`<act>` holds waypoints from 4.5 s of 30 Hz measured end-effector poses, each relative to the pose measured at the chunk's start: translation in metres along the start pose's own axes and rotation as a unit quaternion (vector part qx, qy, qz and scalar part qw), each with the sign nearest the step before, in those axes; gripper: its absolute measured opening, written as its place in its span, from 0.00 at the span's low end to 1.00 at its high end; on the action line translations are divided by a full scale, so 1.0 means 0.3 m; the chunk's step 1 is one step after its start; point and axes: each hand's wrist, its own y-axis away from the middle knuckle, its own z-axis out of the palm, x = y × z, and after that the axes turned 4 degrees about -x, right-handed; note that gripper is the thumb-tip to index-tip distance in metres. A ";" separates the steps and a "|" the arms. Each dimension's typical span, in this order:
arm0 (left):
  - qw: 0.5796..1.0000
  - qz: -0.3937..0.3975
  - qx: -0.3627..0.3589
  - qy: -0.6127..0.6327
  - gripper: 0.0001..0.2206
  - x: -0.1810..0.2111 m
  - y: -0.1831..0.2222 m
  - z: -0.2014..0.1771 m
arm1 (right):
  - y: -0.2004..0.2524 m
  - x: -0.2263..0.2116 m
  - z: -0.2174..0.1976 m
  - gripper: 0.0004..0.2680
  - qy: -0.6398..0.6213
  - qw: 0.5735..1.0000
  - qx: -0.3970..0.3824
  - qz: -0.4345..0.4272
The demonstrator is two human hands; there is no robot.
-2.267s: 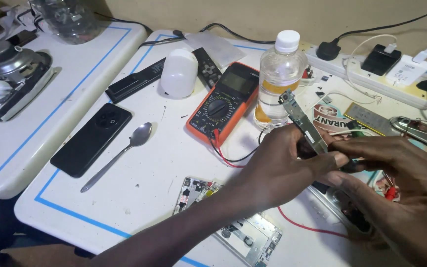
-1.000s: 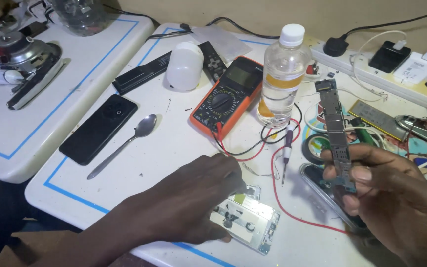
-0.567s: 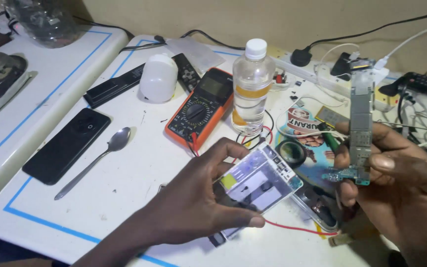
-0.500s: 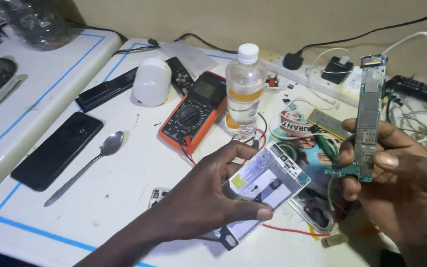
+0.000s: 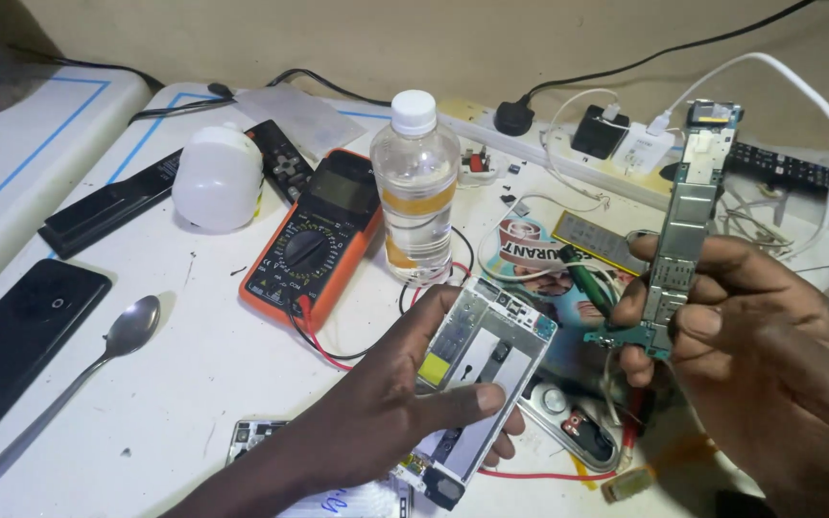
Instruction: Soldering components onto a mobile phone motherboard and testing with a multimeter
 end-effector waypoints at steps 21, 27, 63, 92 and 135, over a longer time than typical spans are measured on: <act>0.969 0.016 0.020 0.244 0.29 -0.013 -0.018 0.033 | 0.004 0.041 0.008 0.15 0.035 0.997 0.050 0.045; 0.969 0.023 0.047 0.241 0.23 0.003 -0.008 0.044 | 0.010 0.011 0.061 0.17 0.053 0.990 0.093 0.097; 0.977 0.074 0.106 0.167 0.20 -0.010 0.006 0.058 | 0.041 -0.065 0.178 0.23 0.075 0.965 0.127 0.219; 0.964 0.015 0.076 0.252 0.18 -0.023 -0.018 0.055 | 0.077 0.049 0.075 0.06 0.408 0.881 0.011 -0.239; 0.935 -0.035 0.123 0.331 0.33 0.064 0.000 0.036 | 0.077 0.089 0.124 0.11 0.108 0.989 0.094 -0.030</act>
